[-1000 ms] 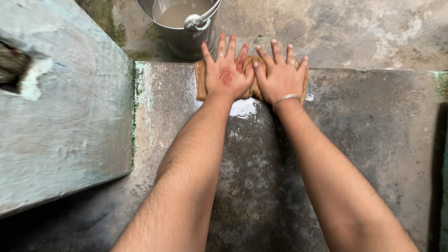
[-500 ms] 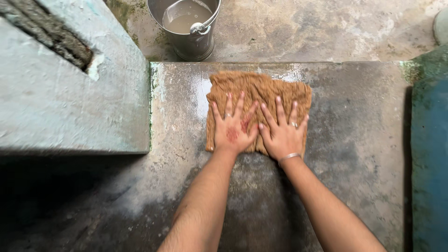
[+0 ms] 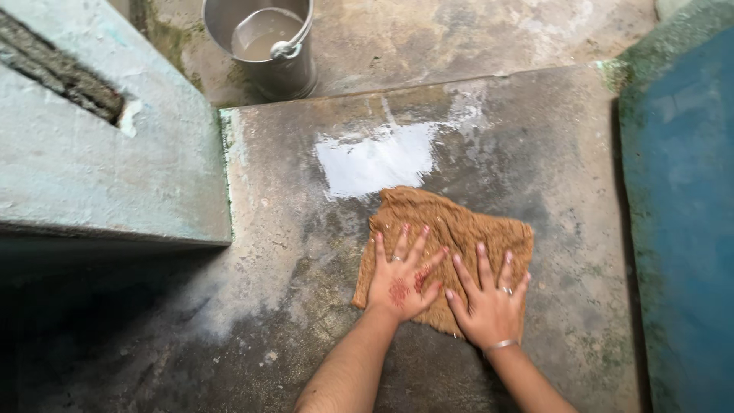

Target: The person cleans a concrete floor by hand using a damp cloth, wiping various sections including corners and areas near a bucket.

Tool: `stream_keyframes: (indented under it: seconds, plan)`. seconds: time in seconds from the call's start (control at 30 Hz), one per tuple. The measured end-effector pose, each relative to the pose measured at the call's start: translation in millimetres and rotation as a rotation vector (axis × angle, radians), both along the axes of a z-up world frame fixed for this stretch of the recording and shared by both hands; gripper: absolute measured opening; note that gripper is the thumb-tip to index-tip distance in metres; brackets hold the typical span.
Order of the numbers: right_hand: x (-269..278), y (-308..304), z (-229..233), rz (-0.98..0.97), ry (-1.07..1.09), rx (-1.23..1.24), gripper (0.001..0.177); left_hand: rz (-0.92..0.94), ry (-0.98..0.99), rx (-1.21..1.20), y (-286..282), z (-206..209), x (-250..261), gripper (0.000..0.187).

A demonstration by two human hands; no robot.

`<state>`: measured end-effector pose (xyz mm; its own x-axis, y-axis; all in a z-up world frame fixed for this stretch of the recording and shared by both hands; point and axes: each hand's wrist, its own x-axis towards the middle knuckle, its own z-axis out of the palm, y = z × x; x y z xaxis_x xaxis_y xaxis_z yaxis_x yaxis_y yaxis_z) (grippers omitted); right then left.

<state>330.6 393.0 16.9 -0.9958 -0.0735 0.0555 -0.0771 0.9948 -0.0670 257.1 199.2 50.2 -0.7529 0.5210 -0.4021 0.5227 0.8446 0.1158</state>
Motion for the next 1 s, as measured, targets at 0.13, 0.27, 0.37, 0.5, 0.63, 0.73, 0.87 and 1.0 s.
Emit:
stream_keyframes:
  seconds: [0.13,0.27,0.37,0.5,0.63,0.73,0.87,1.0]
  plan:
    - [34.9,14.8,-1.1,-0.082,0.030,-0.008,0.074,-0.093,-0.037,0.044,18.5,2.2,16.9,0.070]
    - [28.3,18.6,-3.3,-0.092,0.001,-0.009,0.082,-0.095,-0.068,0.066,20.5,2.5,12.9,0.072]
    - [10.2,27.0,0.5,-0.025,0.035,-0.040,0.081,-0.083,-0.095,0.086,25.7,-0.4,4.6,0.068]
    - [-13.8,33.9,8.1,0.011,0.037,-0.046,0.079,-0.070,0.000,0.121,30.9,-6.1,-2.0,0.068]
    - [-41.8,41.1,13.2,0.025,-0.042,-0.008,0.077,-0.042,0.030,0.105,46.6,-10.3,-22.8,0.065]
    - [-72.6,46.7,14.7,0.013,-0.084,0.016,0.080,-0.010,0.046,0.082,58.3,-12.2,-46.9,0.066]
    - [-117.3,55.3,10.4,-0.008,-0.083,0.001,0.082,0.027,0.143,0.093,77.2,-20.5,-86.6,0.066]
    - [-161.8,65.2,4.3,-0.032,-0.072,0.019,0.082,0.076,0.162,0.099,91.9,-24.5,-127.6,0.066]
